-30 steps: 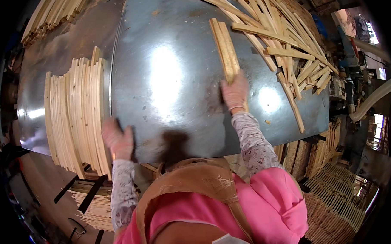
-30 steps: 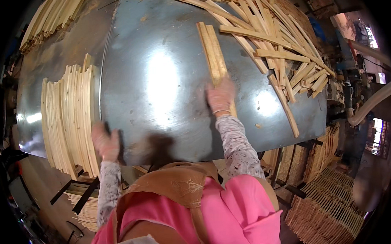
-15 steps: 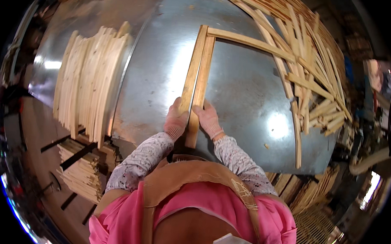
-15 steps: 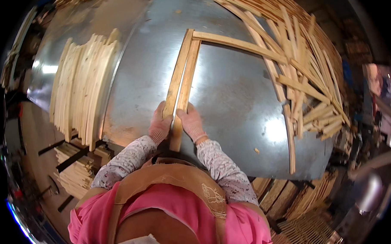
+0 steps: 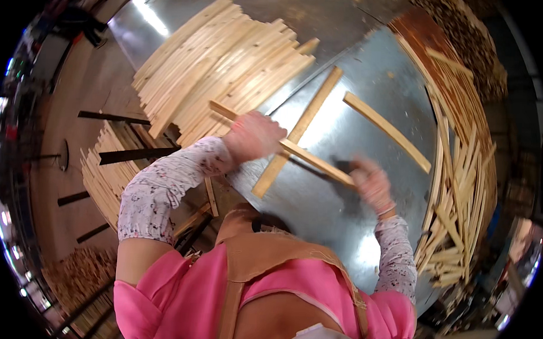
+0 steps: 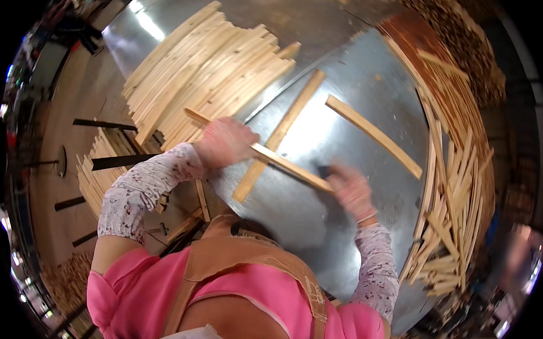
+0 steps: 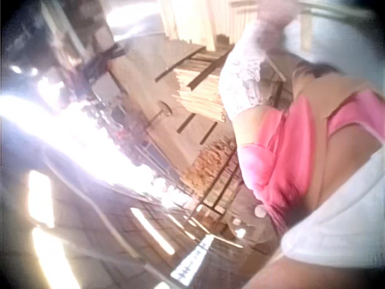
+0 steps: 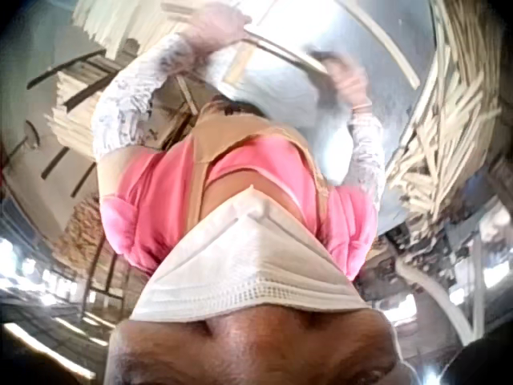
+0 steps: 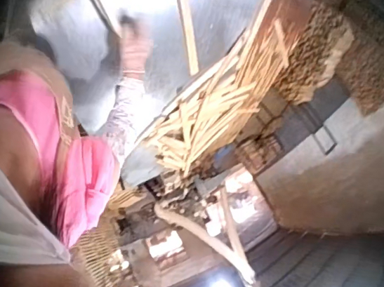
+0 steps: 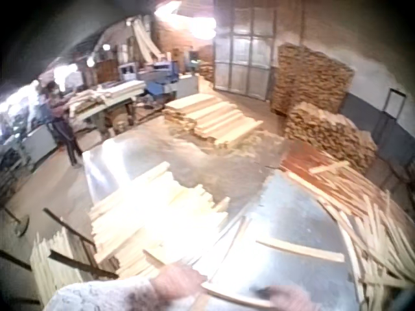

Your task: The person sorts and stacks thin wooden slats on a metal table. They pick up individual slats from a pile, align them, and place them into a neat stack. The person occasionally moves the stack to a different location on the table.

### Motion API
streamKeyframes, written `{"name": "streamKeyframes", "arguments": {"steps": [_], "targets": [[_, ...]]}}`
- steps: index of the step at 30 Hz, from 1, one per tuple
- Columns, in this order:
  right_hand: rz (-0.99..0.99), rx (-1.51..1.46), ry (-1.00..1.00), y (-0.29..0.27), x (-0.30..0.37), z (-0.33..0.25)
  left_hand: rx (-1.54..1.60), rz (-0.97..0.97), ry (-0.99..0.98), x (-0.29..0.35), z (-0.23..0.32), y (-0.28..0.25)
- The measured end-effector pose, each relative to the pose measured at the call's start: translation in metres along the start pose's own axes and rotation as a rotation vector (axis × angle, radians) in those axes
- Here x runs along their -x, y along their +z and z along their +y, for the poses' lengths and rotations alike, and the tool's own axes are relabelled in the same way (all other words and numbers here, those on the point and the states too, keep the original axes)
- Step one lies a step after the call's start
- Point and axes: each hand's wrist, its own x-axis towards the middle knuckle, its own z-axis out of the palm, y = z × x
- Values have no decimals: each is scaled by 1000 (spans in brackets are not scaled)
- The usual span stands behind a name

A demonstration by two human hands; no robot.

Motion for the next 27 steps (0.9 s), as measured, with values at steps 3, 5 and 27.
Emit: {"name": "streamKeyframes", "arguments": {"steps": [3,5,27], "targets": [[359,454,377,-24,-52,79,266,122,-477,39,-65,0],[332,645,213,-35,-85,123,494,543,-640,52,-140,85],[-58,-558,434,205,-310,-248,487,487,-697,54,-217,112]]}}
